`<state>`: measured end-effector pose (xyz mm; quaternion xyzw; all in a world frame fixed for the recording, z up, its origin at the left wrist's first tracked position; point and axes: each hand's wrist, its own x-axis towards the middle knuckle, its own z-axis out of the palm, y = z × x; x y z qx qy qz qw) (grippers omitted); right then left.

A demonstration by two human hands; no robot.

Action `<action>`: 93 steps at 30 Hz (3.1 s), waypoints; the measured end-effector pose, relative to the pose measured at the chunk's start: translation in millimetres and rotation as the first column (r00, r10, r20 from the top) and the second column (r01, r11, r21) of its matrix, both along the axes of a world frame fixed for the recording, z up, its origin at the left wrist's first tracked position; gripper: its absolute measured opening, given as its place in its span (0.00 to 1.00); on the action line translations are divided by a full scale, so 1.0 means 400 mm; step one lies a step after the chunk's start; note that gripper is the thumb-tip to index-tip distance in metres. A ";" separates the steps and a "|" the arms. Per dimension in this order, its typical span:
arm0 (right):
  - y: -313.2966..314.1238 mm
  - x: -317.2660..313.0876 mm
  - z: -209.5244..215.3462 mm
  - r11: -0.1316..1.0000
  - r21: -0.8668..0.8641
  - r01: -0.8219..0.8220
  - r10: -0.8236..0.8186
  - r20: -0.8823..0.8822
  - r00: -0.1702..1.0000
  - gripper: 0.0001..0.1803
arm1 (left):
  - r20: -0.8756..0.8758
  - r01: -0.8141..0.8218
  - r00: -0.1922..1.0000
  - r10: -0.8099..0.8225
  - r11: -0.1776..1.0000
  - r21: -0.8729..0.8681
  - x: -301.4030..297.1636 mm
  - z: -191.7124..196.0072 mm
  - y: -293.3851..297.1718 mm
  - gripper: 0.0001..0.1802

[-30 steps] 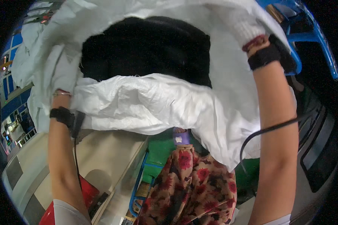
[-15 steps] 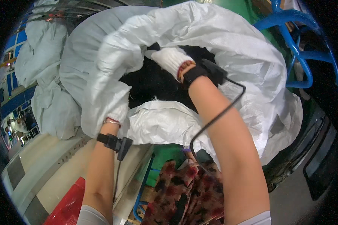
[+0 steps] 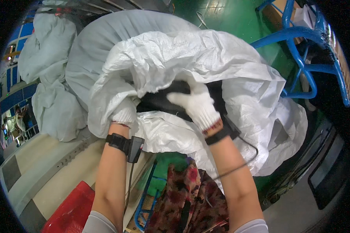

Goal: The recorder is inspecting and assembling parts of sneakers on a conveyor belt in a shoe manufacturing facility.

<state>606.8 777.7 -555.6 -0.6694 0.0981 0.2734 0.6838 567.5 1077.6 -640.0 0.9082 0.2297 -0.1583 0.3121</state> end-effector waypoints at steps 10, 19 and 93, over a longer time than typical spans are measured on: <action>-0.162 -0.150 0.043 0.965 -0.225 -0.135 0.199 0.295 0.934 0.14 | -0.146 0.543 0.765 -0.628 0.506 0.671 0.047 0.123 -0.163 0.10; -0.175 -0.089 0.027 0.891 -0.401 -0.214 0.337 0.267 0.903 0.13 | 0.282 0.439 0.722 -0.632 0.734 0.519 0.148 0.135 -0.164 0.12; -0.309 0.427 -0.092 0.239 -0.961 0.143 0.745 0.276 0.607 0.15 | 0.212 0.322 0.856 -0.472 0.806 0.497 0.233 0.267 0.064 0.18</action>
